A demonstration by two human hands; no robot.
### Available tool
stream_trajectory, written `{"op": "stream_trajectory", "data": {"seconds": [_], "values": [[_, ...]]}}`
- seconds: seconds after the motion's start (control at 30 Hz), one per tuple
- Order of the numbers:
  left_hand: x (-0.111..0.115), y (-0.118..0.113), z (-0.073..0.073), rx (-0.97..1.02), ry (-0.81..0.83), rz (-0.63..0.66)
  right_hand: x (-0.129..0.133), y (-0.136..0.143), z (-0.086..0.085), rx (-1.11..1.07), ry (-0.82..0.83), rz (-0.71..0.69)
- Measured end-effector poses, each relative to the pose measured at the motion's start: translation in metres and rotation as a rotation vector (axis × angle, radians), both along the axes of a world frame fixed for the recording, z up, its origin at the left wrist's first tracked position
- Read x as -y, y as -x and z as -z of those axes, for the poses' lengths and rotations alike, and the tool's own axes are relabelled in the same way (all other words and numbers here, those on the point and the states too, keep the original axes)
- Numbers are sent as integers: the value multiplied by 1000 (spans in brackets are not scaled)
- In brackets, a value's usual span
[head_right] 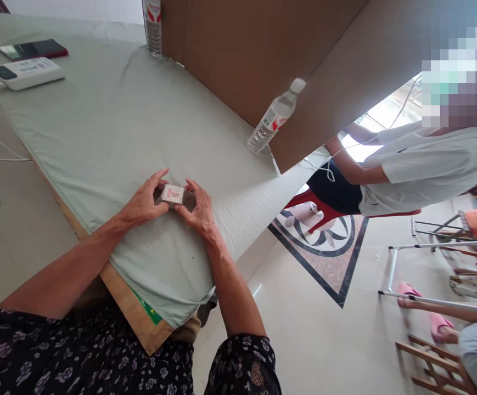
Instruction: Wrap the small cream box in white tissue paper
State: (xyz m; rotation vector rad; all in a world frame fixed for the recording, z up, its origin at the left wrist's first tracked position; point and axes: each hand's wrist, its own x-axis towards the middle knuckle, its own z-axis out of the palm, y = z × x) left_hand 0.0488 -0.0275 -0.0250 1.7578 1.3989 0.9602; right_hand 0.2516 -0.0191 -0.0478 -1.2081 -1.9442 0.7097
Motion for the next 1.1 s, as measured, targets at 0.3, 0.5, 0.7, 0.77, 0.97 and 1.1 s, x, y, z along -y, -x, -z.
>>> {"op": "stream_trajectory", "data": {"seconds": [0.3, 0.5, 0.7, 0.77, 0.97, 1.1], "values": [[-1, 6, -3, 35, 33, 35, 8, 0, -9, -46, -3, -4], [-4, 7, -2, 162, 66, -195, 8, -3, -8, -113, -109, 29], [-8, 3, 3, 156, 52, -251, 2, -1, -3, -111, -150, 69], [-8, 2, 3, 137, 52, -245, 0, -1, -4, -89, -166, 73], [-7, 0, 1, 53, 39, -219, -4, 6, -19, 159, -250, 86], [-6, 0, -1, -19, 22, -208, -6, 14, -29, 317, -339, 96]]}}
